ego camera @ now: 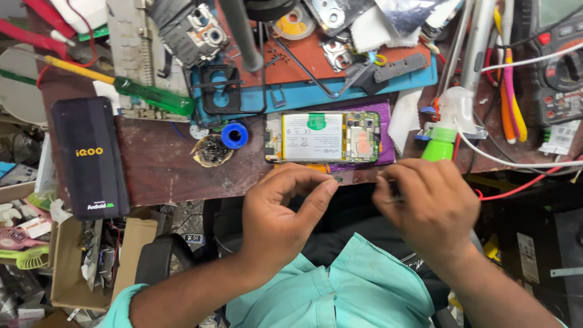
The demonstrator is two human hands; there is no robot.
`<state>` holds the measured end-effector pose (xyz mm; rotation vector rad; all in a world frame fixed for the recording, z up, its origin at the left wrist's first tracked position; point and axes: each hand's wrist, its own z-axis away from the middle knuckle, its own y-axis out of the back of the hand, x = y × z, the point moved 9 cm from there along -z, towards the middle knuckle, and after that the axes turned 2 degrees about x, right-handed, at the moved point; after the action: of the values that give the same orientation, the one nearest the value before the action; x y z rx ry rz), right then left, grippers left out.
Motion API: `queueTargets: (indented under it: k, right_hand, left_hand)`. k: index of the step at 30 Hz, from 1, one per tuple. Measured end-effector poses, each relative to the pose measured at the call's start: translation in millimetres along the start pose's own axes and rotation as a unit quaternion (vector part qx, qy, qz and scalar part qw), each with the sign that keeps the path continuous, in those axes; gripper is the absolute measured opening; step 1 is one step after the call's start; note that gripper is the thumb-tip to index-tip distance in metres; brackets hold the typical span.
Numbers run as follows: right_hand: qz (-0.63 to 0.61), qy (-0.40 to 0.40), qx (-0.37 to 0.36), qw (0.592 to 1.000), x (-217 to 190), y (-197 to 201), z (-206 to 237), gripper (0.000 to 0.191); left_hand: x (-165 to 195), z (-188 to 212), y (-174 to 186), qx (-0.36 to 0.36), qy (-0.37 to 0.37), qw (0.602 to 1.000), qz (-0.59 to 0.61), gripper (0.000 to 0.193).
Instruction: The person reassembles a disassembled smartphone by connecting internal ribbon cables and placing the back cover. They then power on the device to confirm it boots and place it on the workbench. The person also cleans a small component with a wipe and places it on another phone's motherboard before fitting a metal frame around the battery area.
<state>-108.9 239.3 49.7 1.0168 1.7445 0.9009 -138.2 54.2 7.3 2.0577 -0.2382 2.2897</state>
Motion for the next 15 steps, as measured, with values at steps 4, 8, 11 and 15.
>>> queueTargets:
  k: [4, 8, 11, 15]
  right_hand:
    - [-0.45, -0.353, 0.003, 0.82, 54, -26, 45, 0.016]
    - [-0.706, -0.486, -0.046, 0.513, 46, -68, 84, 0.022]
    - [-0.745, -0.44, -0.044, 0.498, 37, -67, 88, 0.024]
    - [-0.661, -0.349, 0.059, 0.662, 35, -46, 82, 0.02]
  left_hand:
    - [-21, 11, -8, 0.008, 0.095, 0.985, 0.147, 0.012]
    - [-27, 26, -19, -0.005, 0.131, 0.968, 0.216, 0.011]
    - [-35, 33, -24, -0.004, 0.174, 0.958, 0.227, 0.011]
    - [-37, 37, -28, 0.006, 0.196, 0.947, 0.256, 0.012]
